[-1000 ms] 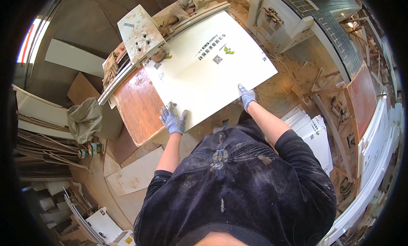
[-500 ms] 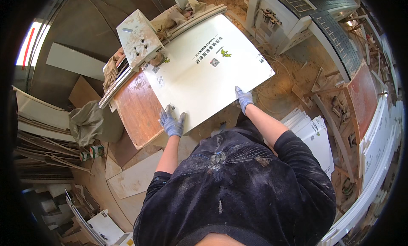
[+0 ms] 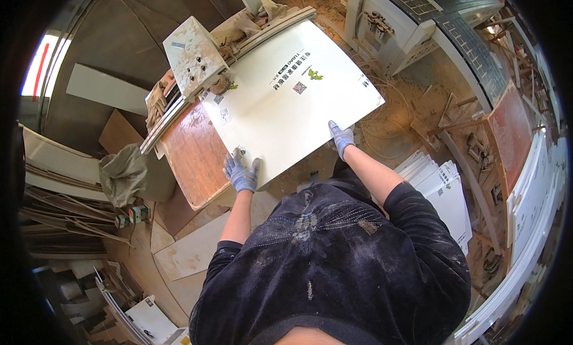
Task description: The person repeatedly feeds white rectangular panels into a vertical panel saw, cuts them, and stacks the finished pieces on a nearby table. The person wears gloves and handles each panel one at a time.
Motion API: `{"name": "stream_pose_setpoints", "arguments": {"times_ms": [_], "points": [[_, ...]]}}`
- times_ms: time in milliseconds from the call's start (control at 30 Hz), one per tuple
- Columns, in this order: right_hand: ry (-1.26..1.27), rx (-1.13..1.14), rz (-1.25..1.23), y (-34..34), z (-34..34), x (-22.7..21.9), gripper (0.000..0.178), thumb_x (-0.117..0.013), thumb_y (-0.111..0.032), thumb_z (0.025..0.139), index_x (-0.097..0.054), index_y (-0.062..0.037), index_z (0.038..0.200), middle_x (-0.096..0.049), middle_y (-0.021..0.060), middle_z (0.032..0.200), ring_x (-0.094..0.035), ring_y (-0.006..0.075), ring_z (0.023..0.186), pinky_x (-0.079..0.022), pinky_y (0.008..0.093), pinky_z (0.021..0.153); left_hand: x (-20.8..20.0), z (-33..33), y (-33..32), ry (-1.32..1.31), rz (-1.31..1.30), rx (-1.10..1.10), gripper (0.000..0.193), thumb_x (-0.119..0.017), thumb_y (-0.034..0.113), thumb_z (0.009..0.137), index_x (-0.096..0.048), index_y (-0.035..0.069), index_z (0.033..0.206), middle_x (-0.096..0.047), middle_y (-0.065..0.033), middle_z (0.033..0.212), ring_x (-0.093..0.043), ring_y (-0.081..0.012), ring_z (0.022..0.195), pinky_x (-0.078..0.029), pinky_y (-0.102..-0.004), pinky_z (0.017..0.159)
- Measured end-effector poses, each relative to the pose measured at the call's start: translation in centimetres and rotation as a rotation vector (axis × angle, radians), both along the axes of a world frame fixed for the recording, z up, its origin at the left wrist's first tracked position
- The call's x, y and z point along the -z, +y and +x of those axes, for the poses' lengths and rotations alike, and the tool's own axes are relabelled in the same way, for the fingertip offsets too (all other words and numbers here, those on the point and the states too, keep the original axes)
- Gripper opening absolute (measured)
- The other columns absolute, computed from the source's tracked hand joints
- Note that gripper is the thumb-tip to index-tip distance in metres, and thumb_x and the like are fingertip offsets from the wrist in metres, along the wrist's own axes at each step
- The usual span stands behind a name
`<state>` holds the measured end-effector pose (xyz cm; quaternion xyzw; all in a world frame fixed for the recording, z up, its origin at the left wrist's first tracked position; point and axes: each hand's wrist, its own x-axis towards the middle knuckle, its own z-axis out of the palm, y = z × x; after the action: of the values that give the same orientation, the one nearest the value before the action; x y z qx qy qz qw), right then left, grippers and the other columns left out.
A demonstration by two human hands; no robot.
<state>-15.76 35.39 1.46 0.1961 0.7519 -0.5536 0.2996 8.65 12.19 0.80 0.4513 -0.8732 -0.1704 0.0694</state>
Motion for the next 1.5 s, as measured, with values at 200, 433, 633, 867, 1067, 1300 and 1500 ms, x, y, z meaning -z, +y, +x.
{"name": "stream_pose_setpoints", "arguments": {"times_ms": [200,433,633,867,1067,1300,1500], "points": [[0.001,0.020,-0.016,0.0,0.0,0.4,0.043,-0.069,-0.048,0.084,-0.064,-0.0055,0.091,-0.063,0.0042,0.068,-0.053,0.0137,0.044,-0.042,0.0294,0.041,0.0,0.0,0.0,0.000,0.002,-0.002,0.092,-0.071,0.061,0.071,-0.037,0.020,0.145,-0.025,-0.0168,0.155,-0.018,-0.0363,0.144,-0.008,-0.0537,0.117],[-0.010,0.021,0.005,0.0,0.0,0.2,0.044,-0.070,-0.046,0.084,-0.063,-0.0032,0.094,-0.064,0.0056,0.069,-0.055,0.0147,0.046,-0.043,0.0304,0.040,-0.1,0.0,0.0,-0.007,0.014,-0.005,0.092,-0.071,0.061,0.070,-0.037,0.019,0.145,-0.025,-0.0166,0.155,-0.017,-0.0356,0.144,-0.007,-0.0537,0.117],[-0.013,0.041,-0.007,0.1,0.0,0.4,0.047,-0.070,-0.046,0.084,-0.063,-0.0021,0.101,-0.065,0.0071,0.075,-0.058,0.0168,0.050,-0.044,0.0313,0.043,0.0,0.0,0.1,-0.014,0.029,-0.008,0.092,-0.070,0.063,0.070,-0.037,0.019,0.145,-0.024,-0.0171,0.155,-0.016,-0.0357,0.144,-0.006,-0.0540,0.117],[-0.052,-0.010,0.033,0.5,-0.4,1.3,0.058,-0.071,-0.052,0.080,-0.061,-0.0039,0.112,-0.067,0.0091,0.095,-0.063,0.0205,0.069,-0.051,0.0370,0.056,0.1,0.1,0.2,-0.011,0.037,-0.005,0.093,-0.068,0.064,0.071,-0.036,0.019,0.145,-0.024,-0.0175,0.155,-0.016,-0.0361,0.145,-0.006,-0.0539,0.117],[-0.033,0.007,0.027,0.7,-0.4,1.7,0.060,-0.070,-0.054,0.080,-0.057,-0.0092,0.116,-0.065,0.0093,0.096,-0.062,0.0235,0.069,-0.050,0.0423,0.063,0.1,0.1,0.2,-0.012,0.029,0.002,0.094,-0.068,0.065,0.071,-0.034,0.018,0.146,-0.024,-0.0186,0.154,-0.015,-0.0362,0.145,-0.006,-0.0539,0.117],[-0.076,0.032,0.005,0.6,-0.3,2.0,0.057,-0.071,-0.054,0.079,-0.056,-0.0134,0.117,-0.065,0.0077,0.097,-0.061,0.0245,0.073,-0.050,0.0447,0.068,-0.1,0.2,0.4,0.003,0.040,0.008,0.094,-0.068,0.065,0.071,-0.034,0.019,0.146,-0.024,-0.0182,0.155,-0.014,-0.0352,0.145,-0.006,-0.0534,0.117],[-0.120,0.050,-0.040,0.7,-0.5,2.0,0.054,-0.074,-0.051,0.078,-0.058,-0.0146,0.115,-0.066,0.0062,0.098,-0.062,0.0241,0.076,-0.051,0.0469,0.073,-0.6,0.1,0.4,-0.028,0.061,0.000,0.093,-0.067,0.066,0.071,-0.034,0.021,0.146,-0.022,-0.0171,0.156,-0.013,-0.0341,0.146,-0.005,-0.0517,0.118]]}}
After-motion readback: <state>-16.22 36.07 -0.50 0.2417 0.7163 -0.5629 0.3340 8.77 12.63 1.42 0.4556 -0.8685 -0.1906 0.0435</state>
